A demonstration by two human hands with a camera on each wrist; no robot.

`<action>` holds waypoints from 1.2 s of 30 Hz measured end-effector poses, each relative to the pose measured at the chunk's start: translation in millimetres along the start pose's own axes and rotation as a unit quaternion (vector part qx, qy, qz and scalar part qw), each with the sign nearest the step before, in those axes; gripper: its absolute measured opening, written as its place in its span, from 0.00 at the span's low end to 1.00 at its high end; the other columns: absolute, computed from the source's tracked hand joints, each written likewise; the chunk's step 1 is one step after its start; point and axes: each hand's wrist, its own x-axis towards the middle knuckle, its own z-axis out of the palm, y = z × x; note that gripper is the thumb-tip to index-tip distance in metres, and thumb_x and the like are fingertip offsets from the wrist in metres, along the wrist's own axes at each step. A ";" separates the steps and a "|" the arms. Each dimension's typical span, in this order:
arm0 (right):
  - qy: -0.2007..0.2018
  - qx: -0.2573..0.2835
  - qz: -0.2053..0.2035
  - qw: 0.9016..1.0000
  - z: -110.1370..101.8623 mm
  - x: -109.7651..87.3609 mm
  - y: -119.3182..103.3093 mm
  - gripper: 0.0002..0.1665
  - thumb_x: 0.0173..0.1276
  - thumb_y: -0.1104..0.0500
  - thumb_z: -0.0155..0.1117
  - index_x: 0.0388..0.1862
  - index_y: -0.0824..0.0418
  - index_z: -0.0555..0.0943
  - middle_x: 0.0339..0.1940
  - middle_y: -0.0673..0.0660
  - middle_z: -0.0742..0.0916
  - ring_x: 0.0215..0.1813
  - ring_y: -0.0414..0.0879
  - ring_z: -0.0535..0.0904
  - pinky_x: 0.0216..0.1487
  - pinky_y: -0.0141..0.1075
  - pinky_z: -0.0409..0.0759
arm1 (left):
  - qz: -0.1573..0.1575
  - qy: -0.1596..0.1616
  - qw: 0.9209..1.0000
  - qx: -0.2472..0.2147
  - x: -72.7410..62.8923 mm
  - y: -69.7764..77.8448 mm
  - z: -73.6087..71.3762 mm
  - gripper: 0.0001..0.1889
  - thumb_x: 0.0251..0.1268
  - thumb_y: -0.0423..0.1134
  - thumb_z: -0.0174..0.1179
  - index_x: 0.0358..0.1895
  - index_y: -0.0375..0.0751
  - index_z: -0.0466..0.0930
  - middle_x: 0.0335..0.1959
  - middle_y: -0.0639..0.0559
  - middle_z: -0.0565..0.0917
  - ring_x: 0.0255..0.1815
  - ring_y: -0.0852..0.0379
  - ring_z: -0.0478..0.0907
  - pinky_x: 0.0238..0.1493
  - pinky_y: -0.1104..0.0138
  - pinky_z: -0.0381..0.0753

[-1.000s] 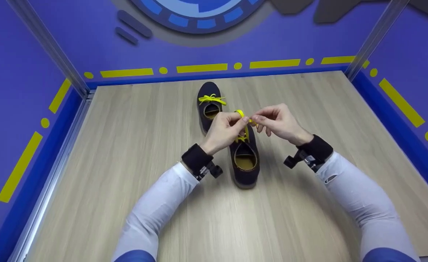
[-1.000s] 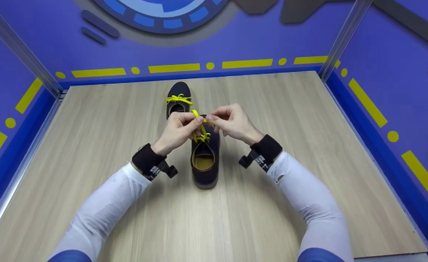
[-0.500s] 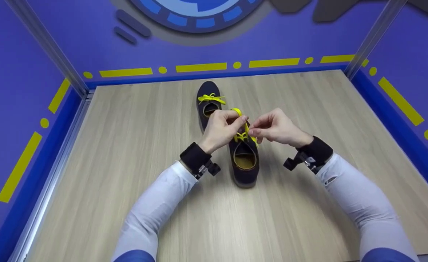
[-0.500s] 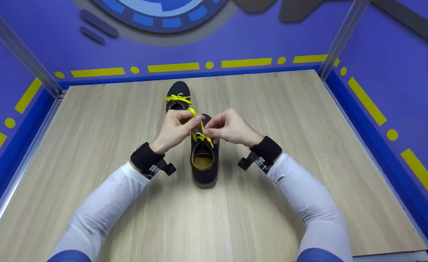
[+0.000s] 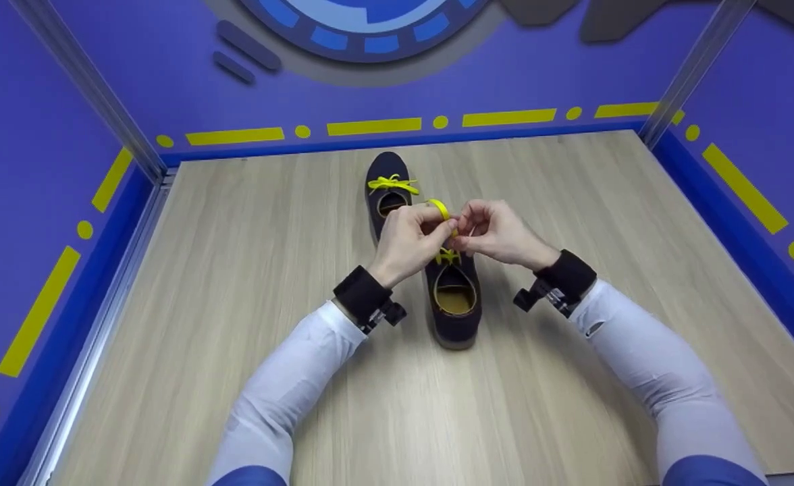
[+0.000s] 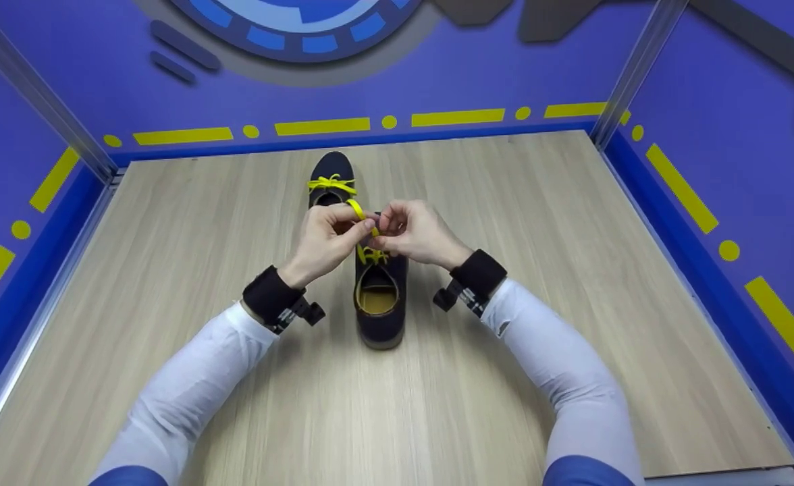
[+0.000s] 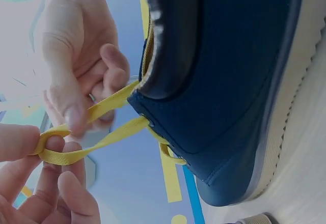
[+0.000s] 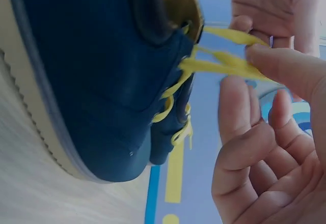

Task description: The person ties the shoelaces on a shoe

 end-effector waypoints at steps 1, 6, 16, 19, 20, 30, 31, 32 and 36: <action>-0.002 -0.005 -0.002 1.000 0.6 1.0 1.1 0.11 0.71 0.70 0.78 0.44 0.72 0.83 0.31 0.53 0.91 0.27 0.39 0.88 0.32 0.28 0.87 | 0.003 0.000 1.000 0.001 -0.3 0.2 0.0 0.08 0.76 0.38 0.71 0.40 0.40 0.97 0.32 0.47 0.93 0.29 0.63 0.77 0.35 0.74 0.71; -0.004 -0.030 -0.018 0.999 5.0 3.3 5.3 0.09 0.75 0.69 0.73 0.50 0.69 0.84 0.32 0.65 0.92 0.27 0.43 0.86 0.31 0.27 0.84 | 0.015 0.005 1.000 0.006 -1.5 1.3 0.4 0.08 0.76 0.38 0.71 0.39 0.40 0.97 0.34 0.47 0.94 0.31 0.60 0.81 0.37 0.73 0.73; 0.023 -0.035 -0.039 0.998 15.1 1.4 8.7 0.14 0.80 0.72 0.61 0.58 0.73 0.88 0.43 0.71 0.95 0.32 0.36 0.85 0.34 0.25 0.83 | 0.007 0.006 1.000 0.003 -4.3 -0.4 2.3 0.08 0.77 0.39 0.71 0.42 0.41 0.98 0.35 0.46 0.93 0.31 0.59 0.82 0.37 0.73 0.74; 0.024 -0.025 -0.044 0.998 17.8 0.9 9.9 0.16 0.82 0.72 0.59 0.59 0.74 0.89 0.44 0.71 0.94 0.35 0.34 0.86 0.38 0.26 0.84 | 0.004 0.008 1.000 -0.004 -4.8 0.1 2.8 0.08 0.77 0.38 0.71 0.40 0.40 0.97 0.33 0.46 0.93 0.30 0.60 0.81 0.36 0.74 0.74; 0.025 -0.021 -0.046 0.998 18.4 0.6 10.3 0.16 0.82 0.72 0.58 0.59 0.74 0.89 0.44 0.71 0.94 0.36 0.34 0.87 0.39 0.26 0.84 | 0.003 0.008 1.000 -0.007 -5.1 0.2 3.1 0.08 0.77 0.38 0.71 0.39 0.40 0.97 0.33 0.46 0.93 0.30 0.60 0.82 0.36 0.74 0.74; 0.053 0.091 -0.028 0.994 11.8 -4.0 10.2 0.20 0.73 0.73 0.67 0.61 0.81 0.86 0.44 0.47 0.98 0.41 0.33 0.93 0.39 0.24 0.86 | -0.007 0.015 0.998 -0.068 -7.7 -4.8 2.6 0.08 0.77 0.36 0.70 0.41 0.37 0.97 0.31 0.45 0.92 0.28 0.64 0.77 0.33 0.75 0.73; 0.052 0.103 -0.033 0.993 9.6 -4.9 10.0 0.21 0.73 0.73 0.67 0.62 0.81 0.85 0.44 0.44 0.97 0.41 0.34 0.93 0.36 0.24 0.84 | -0.008 0.016 0.997 -0.076 -7.9 -5.7 1.9 0.08 0.77 0.36 0.70 0.42 0.37 0.97 0.32 0.45 0.93 0.29 0.64 0.78 0.34 0.74 0.74; 0.050 0.110 -0.041 0.992 7.1 -5.8 10.2 0.21 0.72 0.74 0.66 0.62 0.82 0.85 0.44 0.42 0.97 0.41 0.34 0.93 0.35 0.24 0.83 | -0.009 0.018 0.996 -0.082 -8.1 -6.6 1.0 0.08 0.77 0.36 0.71 0.43 0.37 0.97 0.33 0.45 0.94 0.29 0.64 0.79 0.34 0.74 0.75; 0.043 0.099 -0.078 0.991 -2.1 -9.4 10.0 0.19 0.74 0.77 0.66 0.62 0.83 0.84 0.48 0.48 0.98 0.44 0.35 0.94 0.42 0.24 0.88 | -0.010 0.034 0.995 -0.093 -7.9 -9.6 -3.2 0.07 0.75 0.36 0.74 0.46 0.38 0.98 0.38 0.44 0.97 0.33 0.60 0.88 0.37 0.73 0.82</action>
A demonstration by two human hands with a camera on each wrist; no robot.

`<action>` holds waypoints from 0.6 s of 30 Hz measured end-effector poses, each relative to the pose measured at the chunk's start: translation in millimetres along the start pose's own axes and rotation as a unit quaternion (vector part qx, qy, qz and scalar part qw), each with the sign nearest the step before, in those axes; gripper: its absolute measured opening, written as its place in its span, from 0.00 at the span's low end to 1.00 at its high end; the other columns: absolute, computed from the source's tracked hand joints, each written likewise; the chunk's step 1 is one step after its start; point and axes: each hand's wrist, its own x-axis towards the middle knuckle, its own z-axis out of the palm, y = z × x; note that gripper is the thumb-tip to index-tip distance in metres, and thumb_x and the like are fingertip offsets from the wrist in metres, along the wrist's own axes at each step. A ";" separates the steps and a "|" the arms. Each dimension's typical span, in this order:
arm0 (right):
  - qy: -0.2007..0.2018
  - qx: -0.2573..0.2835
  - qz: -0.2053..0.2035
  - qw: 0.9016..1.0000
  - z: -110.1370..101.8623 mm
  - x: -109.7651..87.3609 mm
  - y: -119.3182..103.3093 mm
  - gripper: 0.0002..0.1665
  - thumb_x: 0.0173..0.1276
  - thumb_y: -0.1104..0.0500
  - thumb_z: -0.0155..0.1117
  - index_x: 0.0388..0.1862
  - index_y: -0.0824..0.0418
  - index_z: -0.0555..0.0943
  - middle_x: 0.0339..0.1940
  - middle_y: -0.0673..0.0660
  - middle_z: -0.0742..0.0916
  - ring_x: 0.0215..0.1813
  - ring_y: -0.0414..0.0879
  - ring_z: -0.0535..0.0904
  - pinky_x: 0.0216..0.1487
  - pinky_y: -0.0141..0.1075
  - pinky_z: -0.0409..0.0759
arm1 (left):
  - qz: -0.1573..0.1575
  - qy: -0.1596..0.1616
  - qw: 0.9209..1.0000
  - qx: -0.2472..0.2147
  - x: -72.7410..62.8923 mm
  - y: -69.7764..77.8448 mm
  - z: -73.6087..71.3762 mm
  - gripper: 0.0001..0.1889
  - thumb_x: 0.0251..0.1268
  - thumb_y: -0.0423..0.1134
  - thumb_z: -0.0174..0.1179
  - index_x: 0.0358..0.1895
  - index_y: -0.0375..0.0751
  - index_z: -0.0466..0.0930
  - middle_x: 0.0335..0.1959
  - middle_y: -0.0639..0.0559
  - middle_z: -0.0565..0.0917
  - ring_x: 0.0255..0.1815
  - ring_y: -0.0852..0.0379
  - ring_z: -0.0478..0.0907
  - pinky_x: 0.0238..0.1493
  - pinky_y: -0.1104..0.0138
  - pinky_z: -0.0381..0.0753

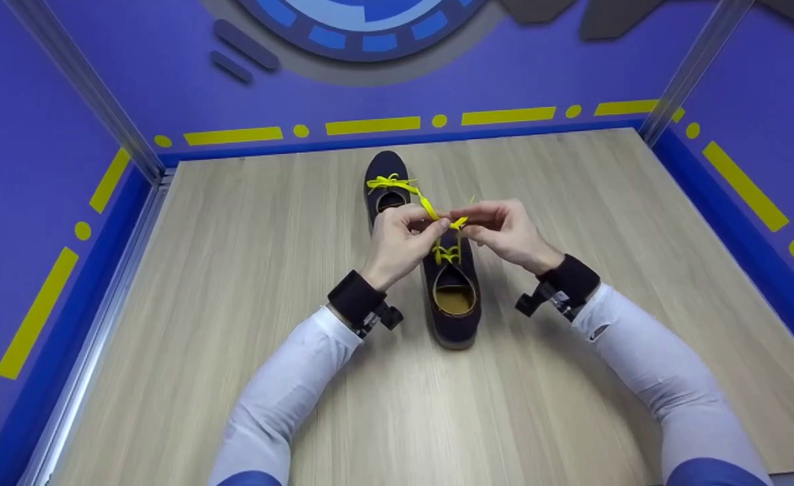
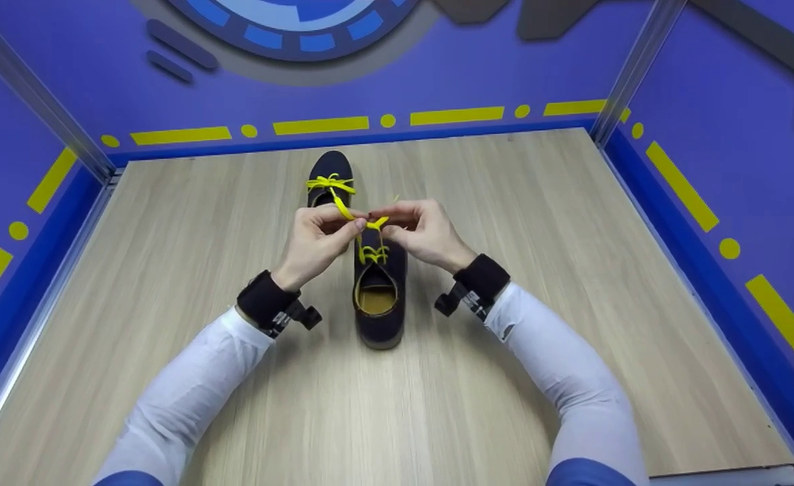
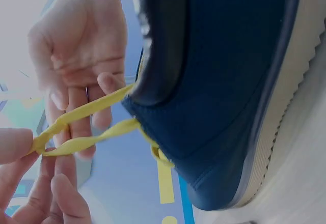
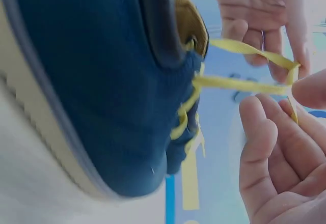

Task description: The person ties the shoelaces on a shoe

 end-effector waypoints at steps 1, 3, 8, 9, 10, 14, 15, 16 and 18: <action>-0.003 -0.012 -0.009 1.000 -2.1 -0.5 -0.6 0.18 0.75 0.77 0.66 0.61 0.84 0.85 0.49 0.54 0.98 0.45 0.34 0.94 0.46 0.24 0.89 | -0.001 0.003 1.000 -0.002 0.3 -0.4 -1.3 0.07 0.74 0.36 0.75 0.46 0.37 0.98 0.39 0.44 0.97 0.34 0.59 0.89 0.37 0.73 0.83; -0.007 -0.044 -0.023 0.999 -6.2 -1.6 -2.3 0.15 0.75 0.78 0.67 0.58 0.84 0.86 0.48 0.66 0.97 0.45 0.32 0.94 0.50 0.25 0.91 | -0.006 0.010 1.000 -0.008 1.0 -1.6 -3.9 0.07 0.72 0.35 0.76 0.46 0.35 0.97 0.39 0.42 0.97 0.33 0.60 0.90 0.37 0.74 0.84; 0.004 -0.134 -0.035 0.990 -14.7 -6.1 -6.9 0.08 0.75 0.74 0.73 0.50 0.78 0.91 0.43 0.76 0.94 0.41 0.26 0.92 0.45 0.22 0.89 | -0.023 0.006 1.000 -0.018 0.3 -5.5 -12.0 0.06 0.71 0.32 0.77 0.44 0.33 0.96 0.38 0.40 0.97 0.31 0.67 0.87 0.36 0.75 0.84; 0.007 -0.147 -0.035 0.989 -16.1 -7.0 -8.0 0.07 0.74 0.73 0.74 0.48 0.76 0.92 0.42 0.75 0.95 0.40 0.26 0.92 0.43 0.21 0.89 | -0.025 0.003 1.000 -0.014 -0.1 -6.1 -13.8 0.05 0.70 0.32 0.76 0.44 0.34 0.96 0.38 0.41 0.97 0.31 0.68 0.86 0.36 0.75 0.83; 0.010 -0.159 -0.036 0.987 -17.5 -7.8 -8.7 0.06 0.74 0.72 0.76 0.46 0.74 0.93 0.41 0.73 0.95 0.38 0.26 0.91 0.41 0.21 0.88 | -0.028 0.000 1.000 -0.007 -0.5 -6.7 -15.7 0.05 0.70 0.33 0.76 0.43 0.35 0.96 0.37 0.41 0.97 0.31 0.69 0.85 0.36 0.75 0.83; 0.008 -0.190 -0.043 0.981 -23.2 -10.7 -10.7 0.04 0.73 0.69 0.78 0.42 0.72 0.94 0.36 0.68 0.96 0.34 0.29 0.89 0.36 0.20 0.84 | -0.035 -0.019 0.999 0.000 -2.4 -8.8 -22.4 0.03 0.70 0.31 0.75 0.41 0.35 0.95 0.36 0.41 0.97 0.30 0.68 0.85 0.35 0.74 0.83; 0.007 -0.196 -0.045 0.980 -24.6 -11.3 -11.1 0.04 0.73 0.69 0.78 0.41 0.71 0.94 0.35 0.67 0.96 0.32 0.29 0.88 0.35 0.20 0.83 | -0.037 -0.024 0.999 -0.002 -3.0 -9.1 -24.0 0.02 0.70 0.31 0.74 0.41 0.35 0.95 0.36 0.41 0.96 0.29 0.67 0.85 0.35 0.74 0.83; 0.006 -0.201 -0.046 0.978 -26.1 -11.9 -11.5 0.04 0.73 0.68 0.79 0.40 0.71 0.94 0.34 0.66 0.96 0.31 0.29 0.87 0.34 0.20 0.82 | -0.038 -0.029 0.999 -0.002 -3.6 -9.4 -25.6 0.02 0.70 0.30 0.74 0.40 0.35 0.95 0.36 0.40 0.96 0.29 0.67 0.84 0.34 0.73 0.82; 0.004 -0.208 -0.043 0.977 -29.2 -13.6 -12.7 0.03 0.73 0.67 0.79 0.39 0.69 0.94 0.32 0.65 0.95 0.30 0.30 0.86 0.32 0.20 0.81 | -0.042 -0.037 0.998 0.002 -4.9 -9.8 -28.2 0.01 0.70 0.30 0.74 0.39 0.37 0.94 0.35 0.41 0.96 0.28 0.66 0.84 0.33 0.73 0.81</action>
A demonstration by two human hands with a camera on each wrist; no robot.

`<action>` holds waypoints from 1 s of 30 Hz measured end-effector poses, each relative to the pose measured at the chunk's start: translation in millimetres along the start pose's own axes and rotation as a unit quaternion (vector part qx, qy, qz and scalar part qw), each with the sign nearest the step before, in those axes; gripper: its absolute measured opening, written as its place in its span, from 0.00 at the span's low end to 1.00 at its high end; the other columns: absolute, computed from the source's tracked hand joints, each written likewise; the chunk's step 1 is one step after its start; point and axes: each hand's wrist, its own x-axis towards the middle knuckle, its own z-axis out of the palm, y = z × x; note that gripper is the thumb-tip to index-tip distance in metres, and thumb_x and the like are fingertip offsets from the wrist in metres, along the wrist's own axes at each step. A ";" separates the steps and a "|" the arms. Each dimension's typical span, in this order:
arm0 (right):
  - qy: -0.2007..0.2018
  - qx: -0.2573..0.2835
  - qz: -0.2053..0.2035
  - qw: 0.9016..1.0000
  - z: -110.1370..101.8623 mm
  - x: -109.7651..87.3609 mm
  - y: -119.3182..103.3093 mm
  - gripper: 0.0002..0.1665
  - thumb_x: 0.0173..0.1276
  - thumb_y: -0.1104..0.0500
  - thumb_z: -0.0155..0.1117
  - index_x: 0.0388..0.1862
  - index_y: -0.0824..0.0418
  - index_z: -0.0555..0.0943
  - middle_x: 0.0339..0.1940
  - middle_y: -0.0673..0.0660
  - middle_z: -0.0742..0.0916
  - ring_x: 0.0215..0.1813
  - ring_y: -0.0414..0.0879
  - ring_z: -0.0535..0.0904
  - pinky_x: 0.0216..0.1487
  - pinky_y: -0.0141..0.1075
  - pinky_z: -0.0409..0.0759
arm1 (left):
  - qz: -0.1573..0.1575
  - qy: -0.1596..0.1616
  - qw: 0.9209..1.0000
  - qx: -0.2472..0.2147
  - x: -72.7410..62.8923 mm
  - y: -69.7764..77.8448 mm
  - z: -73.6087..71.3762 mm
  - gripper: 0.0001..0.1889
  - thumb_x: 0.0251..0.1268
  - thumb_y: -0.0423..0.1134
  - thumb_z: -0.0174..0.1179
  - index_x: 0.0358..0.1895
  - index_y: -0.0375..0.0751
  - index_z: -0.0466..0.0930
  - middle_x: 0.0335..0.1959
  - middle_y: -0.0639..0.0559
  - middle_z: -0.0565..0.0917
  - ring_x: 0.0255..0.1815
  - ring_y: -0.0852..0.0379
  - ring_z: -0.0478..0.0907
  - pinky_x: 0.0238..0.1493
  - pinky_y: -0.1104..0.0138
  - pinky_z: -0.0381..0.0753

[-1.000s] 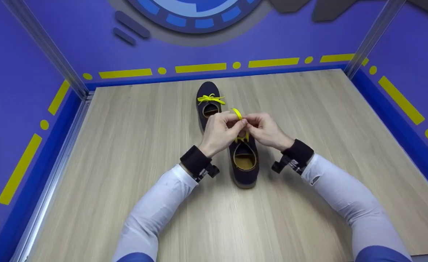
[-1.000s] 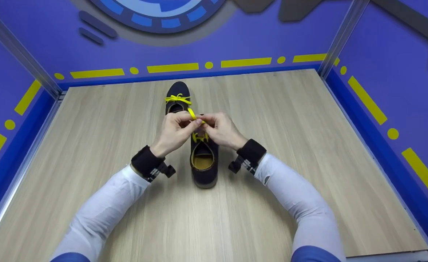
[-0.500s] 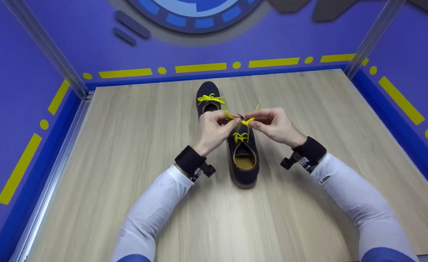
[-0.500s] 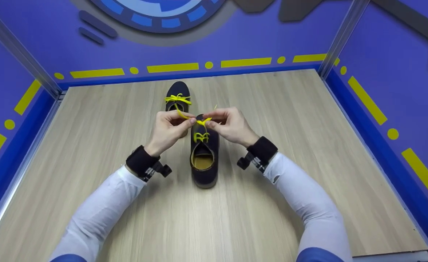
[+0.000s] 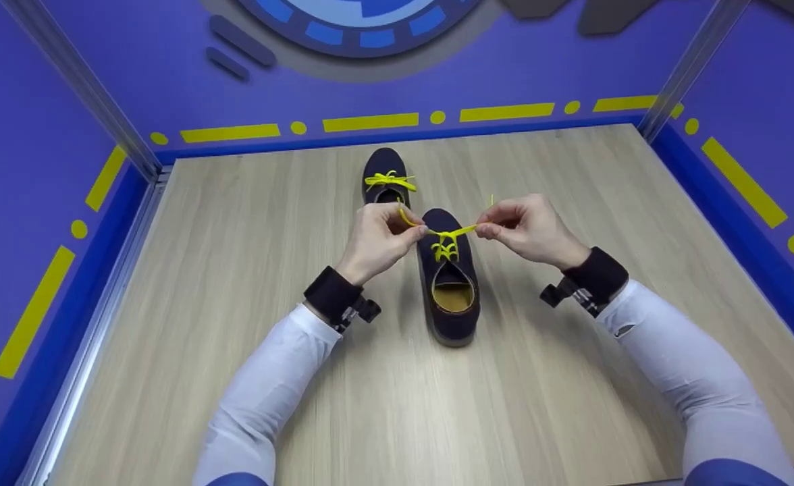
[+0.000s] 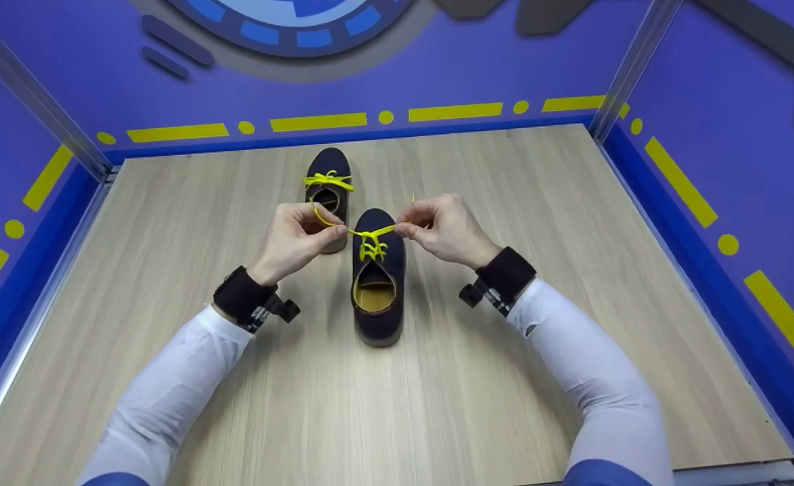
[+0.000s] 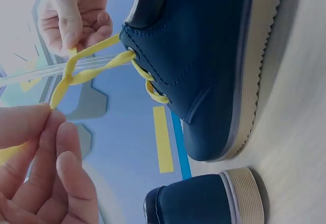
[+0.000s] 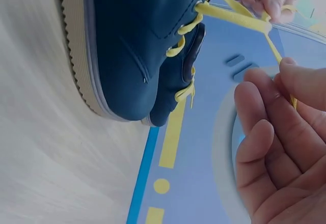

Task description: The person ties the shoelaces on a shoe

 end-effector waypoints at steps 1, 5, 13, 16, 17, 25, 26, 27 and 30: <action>-0.002 -0.002 0.003 1.000 -1.5 -0.7 0.4 0.03 0.73 0.67 0.79 0.38 0.67 0.94 0.31 0.64 0.95 0.29 0.30 0.86 0.31 0.21 0.81 | -0.003 -0.003 1.000 0.004 -0.9 -0.3 -1.5 0.02 0.70 0.30 0.74 0.38 0.38 0.94 0.35 0.41 0.96 0.28 0.66 0.83 0.32 0.73 0.81; -0.020 -0.002 0.029 0.999 -8.6 -4.4 4.1 0.04 0.73 0.68 0.78 0.36 0.65 0.94 0.30 0.63 0.95 0.27 0.31 0.86 0.29 0.22 0.80 | -0.016 -0.009 1.000 0.015 -4.3 -3.8 -5.9 0.03 0.69 0.29 0.75 0.37 0.40 0.94 0.34 0.42 0.95 0.28 0.65 0.83 0.32 0.73 0.79; -0.092 0.003 0.103 0.990 -28.5 -13.2 21.0 0.05 0.72 0.69 0.74 0.34 0.66 0.92 0.25 0.55 0.92 0.24 0.35 0.83 0.24 0.25 0.70 | -0.050 -0.021 0.998 0.030 -9.8 -15.9 -11.7 0.02 0.69 0.30 0.75 0.37 0.38 0.94 0.35 0.41 0.95 0.28 0.65 0.83 0.32 0.73 0.80; -0.142 -0.001 0.139 0.980 -35.2 -15.1 27.1 0.04 0.72 0.68 0.74 0.34 0.67 0.91 0.25 0.53 0.92 0.26 0.38 0.85 0.27 0.26 0.75 | -0.066 -0.032 0.996 0.042 -11.9 -19.9 -14.4 0.02 0.68 0.30 0.75 0.36 0.37 0.93 0.34 0.42 0.95 0.29 0.65 0.83 0.32 0.73 0.80; -0.160 -0.003 0.149 0.976 -36.9 -15.6 29.6 0.04 0.72 0.68 0.74 0.35 0.68 0.91 0.25 0.54 0.92 0.26 0.38 0.86 0.28 0.26 0.77 | -0.072 -0.036 0.996 0.048 -12.7 -21.5 -15.4 0.02 0.68 0.31 0.75 0.36 0.38 0.93 0.34 0.42 0.95 0.29 0.65 0.83 0.32 0.73 0.80; -0.265 -0.007 0.223 0.938 -41.7 -18.0 48.1 0.06 0.73 0.69 0.72 0.37 0.74 0.88 0.27 0.53 0.92 0.27 0.38 0.85 0.32 0.30 0.84 | -0.140 -0.085 0.979 0.121 -20.5 -30.6 -21.6 0.02 0.64 0.34 0.74 0.33 0.40 0.94 0.29 0.49 0.93 0.26 0.64 0.78 0.32 0.72 0.76; -0.272 -0.007 0.229 0.935 -41.5 -17.3 50.6 0.06 0.72 0.70 0.72 0.37 0.75 0.88 0.26 0.52 0.91 0.27 0.38 0.84 0.32 0.29 0.83 | -0.149 -0.089 0.976 0.134 -22.2 -31.6 -22.4 0.02 0.63 0.34 0.75 0.33 0.41 0.94 0.28 0.50 0.92 0.26 0.63 0.78 0.32 0.71 0.76; -0.279 -0.008 0.232 0.932 -41.1 -16.5 53.3 0.05 0.71 0.70 0.72 0.37 0.75 0.88 0.26 0.52 0.91 0.27 0.38 0.83 0.32 0.29 0.82 | -0.159 -0.093 0.972 0.146 -24.0 -33.0 -23.4 0.02 0.63 0.35 0.75 0.32 0.41 0.94 0.27 0.52 0.92 0.26 0.63 0.78 0.32 0.71 0.75; -0.299 -0.013 0.241 0.923 -40.3 -13.9 56.5 0.05 0.70 0.71 0.72 0.38 0.76 0.88 0.26 0.52 0.91 0.27 0.38 0.82 0.32 0.28 0.81 | -0.184 -0.091 0.964 0.166 -29.7 -37.5 -26.5 0.02 0.61 0.34 0.75 0.32 0.42 0.94 0.26 0.54 0.91 0.26 0.62 0.77 0.32 0.70 0.74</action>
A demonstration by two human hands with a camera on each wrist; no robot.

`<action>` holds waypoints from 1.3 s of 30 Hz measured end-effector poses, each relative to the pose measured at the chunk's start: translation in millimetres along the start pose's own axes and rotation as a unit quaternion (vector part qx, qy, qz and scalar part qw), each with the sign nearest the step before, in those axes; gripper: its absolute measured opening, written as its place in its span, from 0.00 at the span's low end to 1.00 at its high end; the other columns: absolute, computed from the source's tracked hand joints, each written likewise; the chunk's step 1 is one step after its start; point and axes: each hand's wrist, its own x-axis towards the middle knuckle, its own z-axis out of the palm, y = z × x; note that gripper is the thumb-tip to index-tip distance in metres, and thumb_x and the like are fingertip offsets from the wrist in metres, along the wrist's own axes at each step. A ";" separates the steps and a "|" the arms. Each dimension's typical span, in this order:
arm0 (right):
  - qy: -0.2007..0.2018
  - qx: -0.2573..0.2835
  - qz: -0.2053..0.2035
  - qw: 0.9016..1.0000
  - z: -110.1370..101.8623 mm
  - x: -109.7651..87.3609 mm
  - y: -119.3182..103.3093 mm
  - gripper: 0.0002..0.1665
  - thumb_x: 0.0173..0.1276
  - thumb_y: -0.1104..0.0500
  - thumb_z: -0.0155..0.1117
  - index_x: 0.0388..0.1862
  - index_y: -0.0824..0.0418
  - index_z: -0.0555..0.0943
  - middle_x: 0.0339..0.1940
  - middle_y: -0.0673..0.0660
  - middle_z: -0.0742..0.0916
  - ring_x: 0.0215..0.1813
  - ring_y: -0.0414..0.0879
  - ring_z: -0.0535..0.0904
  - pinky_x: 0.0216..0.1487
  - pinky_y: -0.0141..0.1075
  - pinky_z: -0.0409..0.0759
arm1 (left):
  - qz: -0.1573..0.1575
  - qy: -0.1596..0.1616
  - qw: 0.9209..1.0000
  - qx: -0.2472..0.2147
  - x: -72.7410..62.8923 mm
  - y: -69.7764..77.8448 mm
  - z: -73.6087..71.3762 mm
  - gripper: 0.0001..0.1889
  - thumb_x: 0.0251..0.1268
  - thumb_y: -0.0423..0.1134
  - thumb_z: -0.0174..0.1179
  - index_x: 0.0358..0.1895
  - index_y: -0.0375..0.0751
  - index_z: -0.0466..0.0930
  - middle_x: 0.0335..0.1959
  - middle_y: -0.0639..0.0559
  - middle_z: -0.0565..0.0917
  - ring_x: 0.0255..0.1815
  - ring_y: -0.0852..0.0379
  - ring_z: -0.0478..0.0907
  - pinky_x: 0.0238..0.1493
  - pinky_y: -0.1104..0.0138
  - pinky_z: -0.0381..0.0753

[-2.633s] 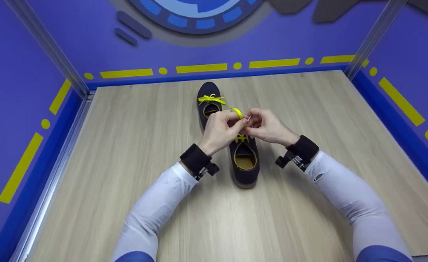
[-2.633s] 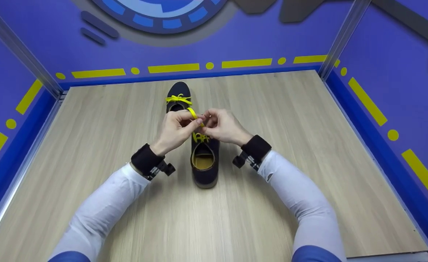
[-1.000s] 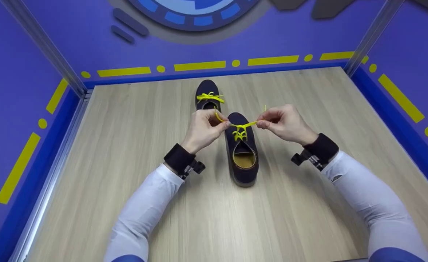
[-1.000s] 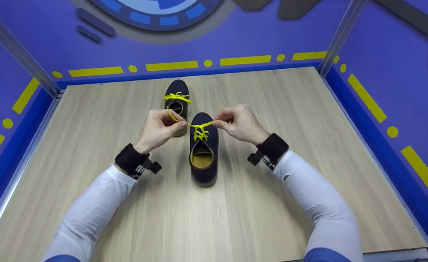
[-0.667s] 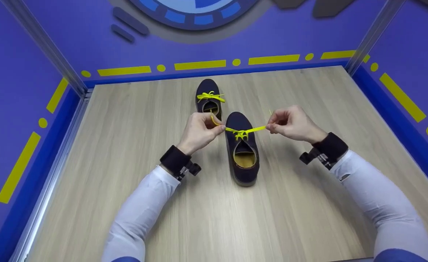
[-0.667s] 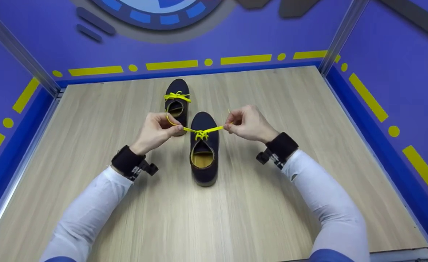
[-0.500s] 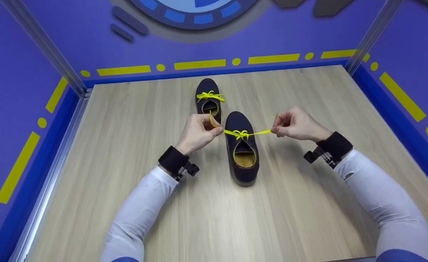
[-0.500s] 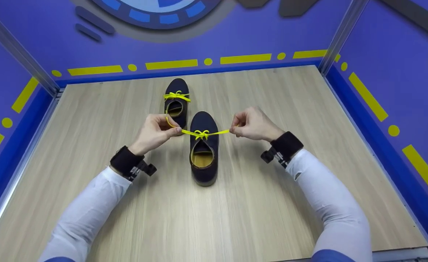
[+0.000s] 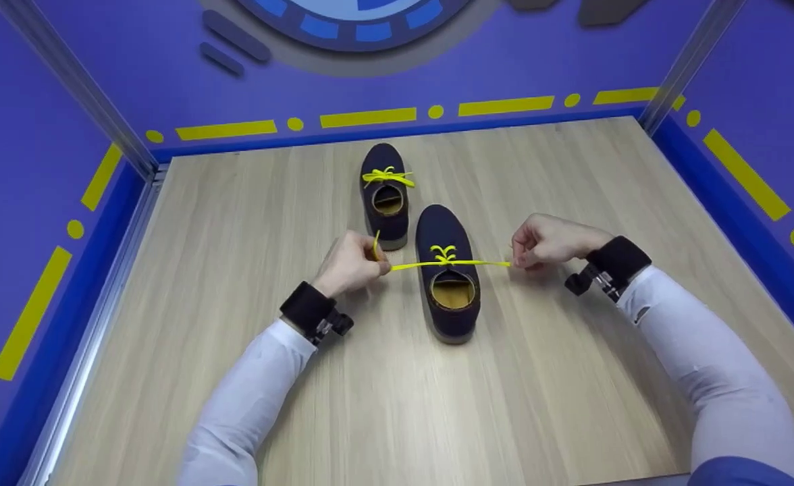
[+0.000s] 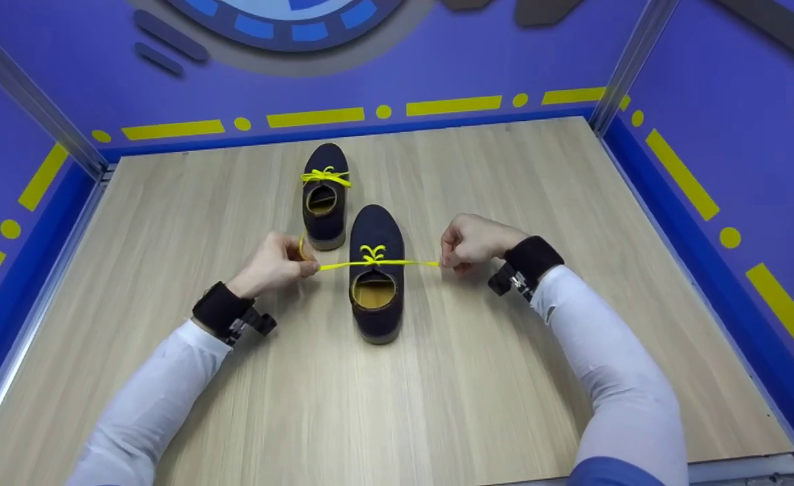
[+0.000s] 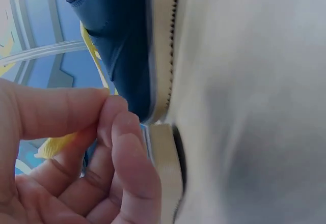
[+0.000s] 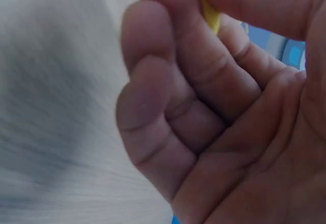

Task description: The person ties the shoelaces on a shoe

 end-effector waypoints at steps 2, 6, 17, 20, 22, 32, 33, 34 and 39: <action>-0.009 -0.006 0.003 1.000 -1.3 2.0 1.0 0.05 0.70 0.70 0.73 0.38 0.75 0.88 0.27 0.53 0.91 0.26 0.38 0.82 0.32 0.28 0.82 | -0.014 0.002 1.000 -0.001 -1.8 -3.8 -0.2 0.02 0.61 0.34 0.75 0.32 0.42 0.95 0.26 0.55 0.91 0.25 0.62 0.77 0.31 0.70 0.74; -0.008 -0.011 0.016 1.000 -3.0 1.6 4.0 0.06 0.71 0.69 0.74 0.38 0.74 0.89 0.26 0.54 0.92 0.26 0.39 0.85 0.30 0.28 0.82 | -0.031 0.009 0.999 -0.015 -3.7 -8.1 0.6 0.02 0.61 0.35 0.74 0.33 0.42 0.95 0.25 0.57 0.89 0.25 0.62 0.77 0.31 0.70 0.74; 0.017 -0.065 -0.012 0.998 3.5 -2.8 -4.2 0.13 0.74 0.59 0.77 0.50 0.68 0.92 0.20 0.50 0.89 0.19 0.34 0.77 0.24 0.27 0.75 | -0.038 -0.001 0.999 -0.011 -6.8 1.2 5.3 0.17 0.67 0.41 0.73 0.55 0.40 0.94 0.41 0.48 0.96 0.36 0.56 0.89 0.41 0.63 0.88; 0.055 -0.096 -0.036 0.993 4.5 -5.4 -13.9 0.20 0.75 0.55 0.77 0.59 0.64 0.91 0.22 0.54 0.90 0.19 0.36 0.77 0.24 0.29 0.72 | -0.006 0.031 0.998 0.047 -8.8 12.4 4.0 0.24 0.67 0.46 0.72 0.64 0.41 0.91 0.53 0.46 0.96 0.51 0.49 0.92 0.54 0.55 0.88; 0.081 -0.089 -0.052 0.991 7.8 -5.1 -20.1 0.22 0.76 0.54 0.77 0.63 0.65 0.90 0.30 0.57 0.94 0.22 0.41 0.82 0.26 0.30 0.77 | 0.030 0.026 0.997 0.059 -9.5 20.8 4.9 0.25 0.69 0.47 0.71 0.66 0.41 0.90 0.57 0.45 0.96 0.57 0.44 0.92 0.61 0.49 0.88; 0.124 -0.032 -0.105 0.986 45.3 15.8 -43.0 0.19 0.73 0.67 0.75 0.61 0.65 0.90 0.54 0.66 0.95 0.41 0.53 0.94 0.37 0.30 0.89 | 0.074 -0.088 0.993 0.001 -5.5 42.9 17.5 0.12 0.71 0.41 0.77 0.51 0.38 0.95 0.40 0.46 0.98 0.36 0.61 0.91 0.39 0.71 0.84; 0.134 -0.030 -0.103 0.985 47.6 17.1 -42.8 0.18 0.72 0.68 0.75 0.60 0.65 0.90 0.53 0.65 0.95 0.43 0.55 0.94 0.38 0.29 0.88 | 0.069 -0.091 0.993 -0.010 -5.2 43.4 17.5 0.11 0.70 0.39 0.78 0.50 0.38 0.95 0.39 0.46 0.98 0.34 0.63 0.89 0.38 0.72 0.82; 0.143 -0.029 -0.102 0.984 49.2 18.2 -42.4 0.17 0.72 0.69 0.76 0.59 0.65 0.90 0.52 0.65 0.96 0.44 0.57 0.94 0.39 0.28 0.88 | 0.069 -0.094 0.993 -0.020 -4.8 43.8 17.5 0.10 0.70 0.38 0.78 0.49 0.38 0.95 0.39 0.46 0.97 0.33 0.65 0.88 0.38 0.73 0.81; 0.171 -0.019 -0.108 0.979 52.9 21.8 -39.2 0.15 0.70 0.71 0.75 0.55 0.67 0.90 0.46 0.66 0.95 0.45 0.52 0.93 0.45 0.25 0.86 | 0.078 -0.115 0.989 -0.051 -2.2 43.1 17.1 0.11 0.65 0.33 0.75 0.49 0.36 0.95 0.37 0.45 0.96 0.31 0.69 0.83 0.38 0.74 0.80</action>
